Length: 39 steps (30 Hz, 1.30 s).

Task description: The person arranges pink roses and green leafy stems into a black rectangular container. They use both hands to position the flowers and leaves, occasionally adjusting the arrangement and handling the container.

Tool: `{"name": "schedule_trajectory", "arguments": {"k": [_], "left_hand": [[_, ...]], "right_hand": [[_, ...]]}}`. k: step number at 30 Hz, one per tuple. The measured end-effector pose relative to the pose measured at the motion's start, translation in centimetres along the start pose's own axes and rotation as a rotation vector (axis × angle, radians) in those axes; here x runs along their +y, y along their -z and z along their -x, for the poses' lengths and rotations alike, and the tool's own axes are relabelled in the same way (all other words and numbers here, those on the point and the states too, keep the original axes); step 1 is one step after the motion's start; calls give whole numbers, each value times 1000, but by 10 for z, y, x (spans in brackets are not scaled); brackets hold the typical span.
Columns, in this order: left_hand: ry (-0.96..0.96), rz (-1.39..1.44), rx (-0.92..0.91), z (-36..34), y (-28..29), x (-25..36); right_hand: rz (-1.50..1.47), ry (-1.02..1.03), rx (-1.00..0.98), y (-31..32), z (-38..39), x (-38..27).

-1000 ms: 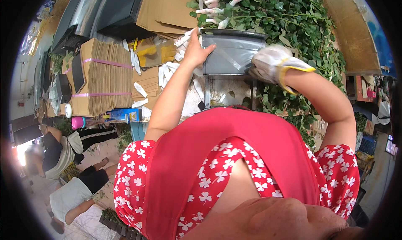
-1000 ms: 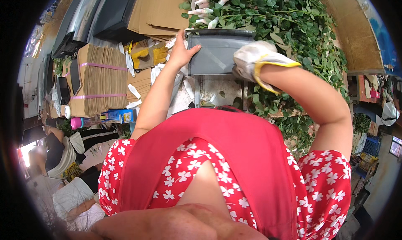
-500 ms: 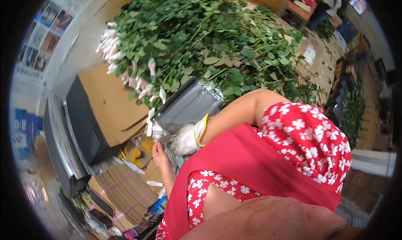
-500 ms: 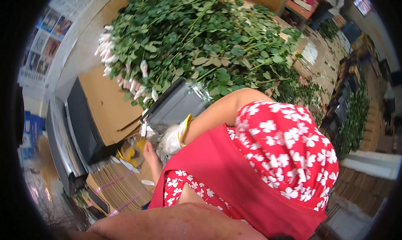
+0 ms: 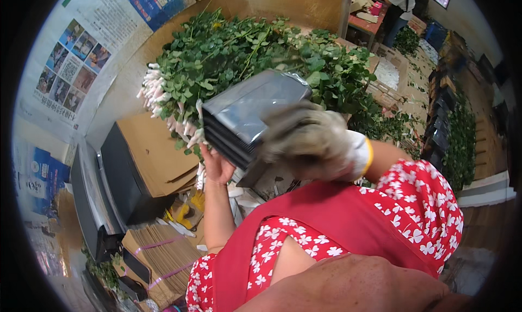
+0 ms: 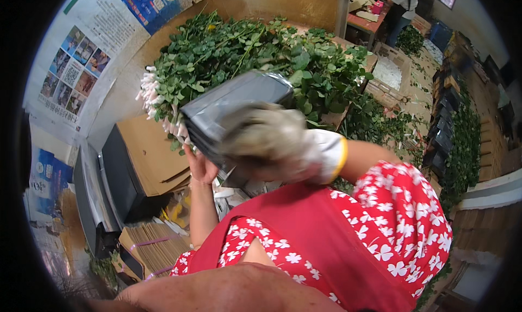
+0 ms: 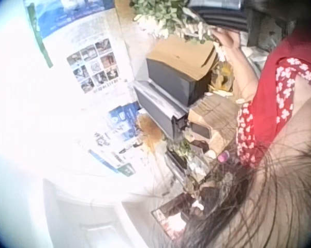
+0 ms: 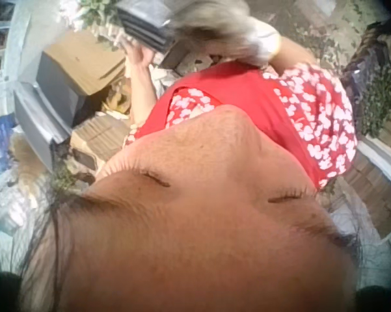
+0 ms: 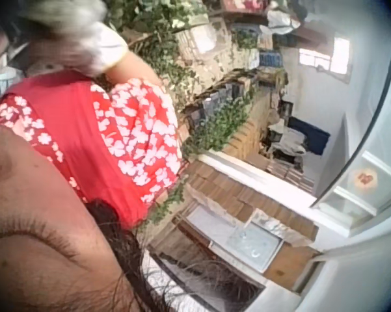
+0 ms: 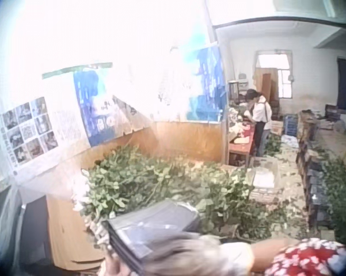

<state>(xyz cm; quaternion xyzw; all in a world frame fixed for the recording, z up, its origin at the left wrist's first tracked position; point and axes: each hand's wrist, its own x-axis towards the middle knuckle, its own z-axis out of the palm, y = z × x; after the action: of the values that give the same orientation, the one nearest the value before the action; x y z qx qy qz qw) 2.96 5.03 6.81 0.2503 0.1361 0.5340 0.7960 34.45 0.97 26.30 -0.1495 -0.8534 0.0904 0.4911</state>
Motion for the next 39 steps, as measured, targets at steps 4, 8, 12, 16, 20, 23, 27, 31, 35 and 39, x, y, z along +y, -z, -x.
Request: {"name": "schedule_trajectory", "arguments": {"k": [4, 8, 12, 16, 20, 23, 27, 31, 35, 39], "left_hand": [[-7, -62, -102, -14, -73, -26], [-142, -392, -183, -29, -145, -42], [-184, -744, -323, -69, -237, -101], [-411, -1166, -618, -81, -313, -130], [-438, -1185, -774, -79, -378, -164], [-194, -961, -847, -75, -419, -196], [-39, -819, -929, -83, -443, -251], [120, -656, -978, -89, -427, -315], [-31, -775, -1076, -90, -390, -382], [-353, -810, -1516, -47, -377, -443]], "right_hand": [[-478, -1237, 551, 34, 136, 59], [-812, -1441, 428, 49, 178, 100], [-644, -1032, 289, 50, 96, 6], [-565, -777, 223, 68, 83, -65], [-458, -670, 306, 114, 90, -99], [-365, -659, 392, 147, 105, -122], [-257, -713, 515, 169, 143, -159], [-104, -799, 696, 188, 182, -199], [72, -863, 939, 193, 225, -243], [327, -921, 1206, 184, 260, -306]]}}
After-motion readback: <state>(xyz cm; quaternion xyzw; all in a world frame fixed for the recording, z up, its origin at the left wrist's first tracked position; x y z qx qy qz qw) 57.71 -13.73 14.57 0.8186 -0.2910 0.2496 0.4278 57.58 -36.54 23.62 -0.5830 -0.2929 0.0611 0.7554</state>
